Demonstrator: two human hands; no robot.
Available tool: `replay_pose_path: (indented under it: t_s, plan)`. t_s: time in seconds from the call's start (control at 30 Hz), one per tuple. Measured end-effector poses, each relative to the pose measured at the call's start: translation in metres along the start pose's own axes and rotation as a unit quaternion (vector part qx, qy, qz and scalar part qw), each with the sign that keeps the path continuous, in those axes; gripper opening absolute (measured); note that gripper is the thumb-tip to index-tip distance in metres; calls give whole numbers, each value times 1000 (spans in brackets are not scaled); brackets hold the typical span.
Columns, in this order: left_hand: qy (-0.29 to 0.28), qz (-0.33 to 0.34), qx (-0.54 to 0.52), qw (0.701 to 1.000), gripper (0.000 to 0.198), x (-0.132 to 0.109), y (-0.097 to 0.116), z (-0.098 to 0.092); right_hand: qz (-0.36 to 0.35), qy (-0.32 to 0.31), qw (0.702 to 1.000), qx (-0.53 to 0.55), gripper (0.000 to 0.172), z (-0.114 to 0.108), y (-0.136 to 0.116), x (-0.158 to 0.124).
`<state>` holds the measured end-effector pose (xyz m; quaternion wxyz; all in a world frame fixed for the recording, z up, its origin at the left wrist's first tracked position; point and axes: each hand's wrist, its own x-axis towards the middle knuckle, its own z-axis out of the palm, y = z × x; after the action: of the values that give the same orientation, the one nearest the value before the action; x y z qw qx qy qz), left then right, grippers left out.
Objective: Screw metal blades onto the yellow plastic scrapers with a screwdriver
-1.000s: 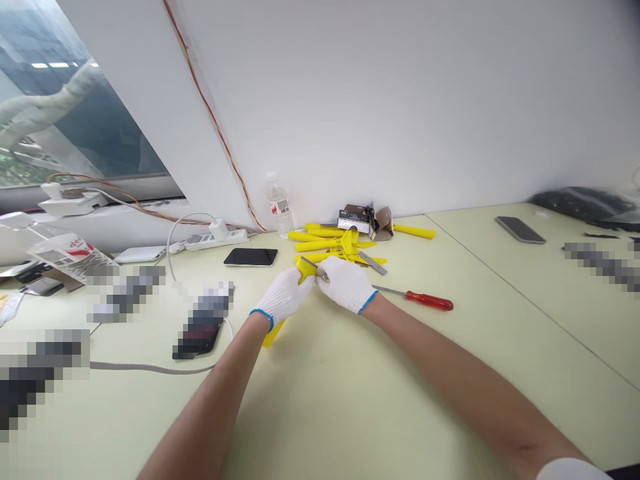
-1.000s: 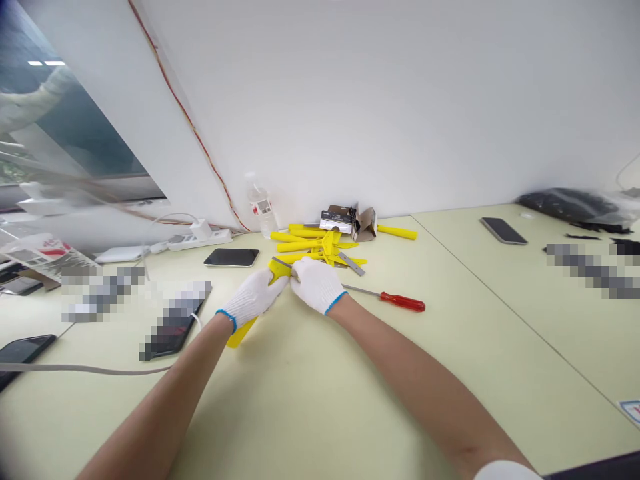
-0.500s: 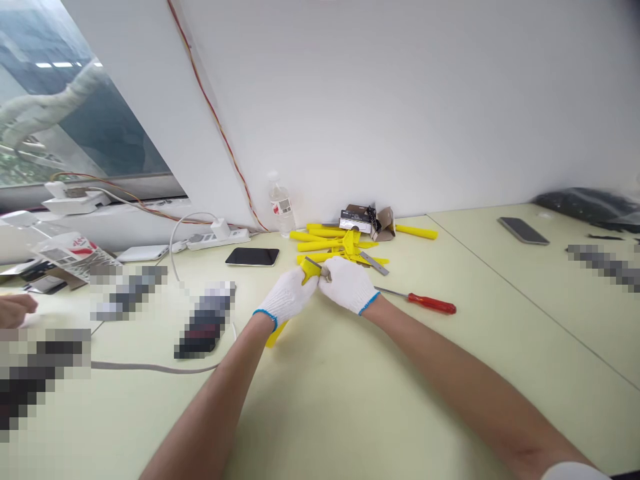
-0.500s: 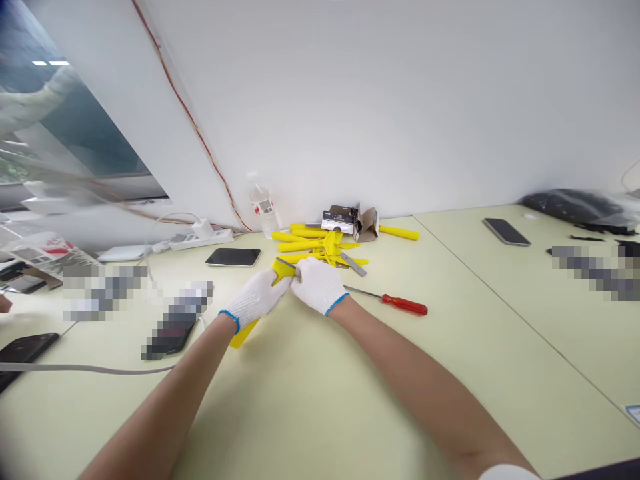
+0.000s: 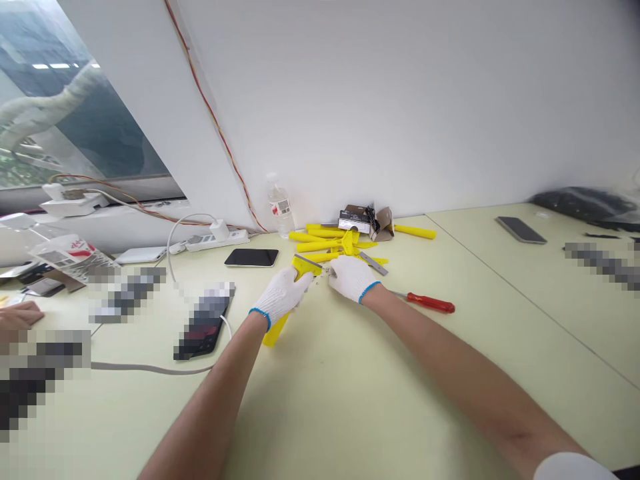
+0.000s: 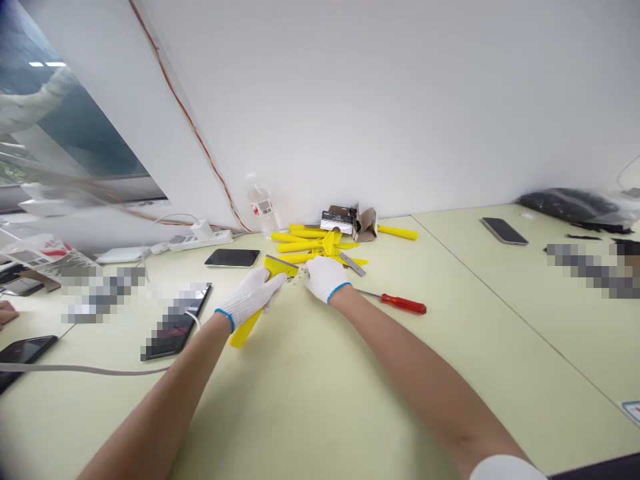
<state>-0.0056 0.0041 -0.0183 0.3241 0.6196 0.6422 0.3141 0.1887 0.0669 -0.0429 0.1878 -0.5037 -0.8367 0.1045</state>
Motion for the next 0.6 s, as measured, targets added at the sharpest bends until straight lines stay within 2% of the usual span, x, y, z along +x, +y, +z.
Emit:
replay_pose_path:
  t_s: [0.13, 0.17, 0.33, 0.47, 0.6]
  plan:
    - [-33, -15, -51, 998, 36, 0, -7, 2, 4, -10, 1000, -7, 66, -15, -7, -1]
    - [-40, -18, -65, 997, 36, 1, -9, 4, 8, -18, 1000, -5, 67, -20, -9, -1]
    - [-73, -21, -124, 989, 38, 9, -16, 11, 26, -69, 997, 11, 34, -41, -15, 4]
    - [-94, -17, -146, 985, 38, 16, -17, 14, 43, -117, 992, 19, 30, -47, -13, 9]
    - [-102, -20, -140, 985, 37, 22, -16, 17, 67, -135, 988, 22, 31, -46, -11, 10]
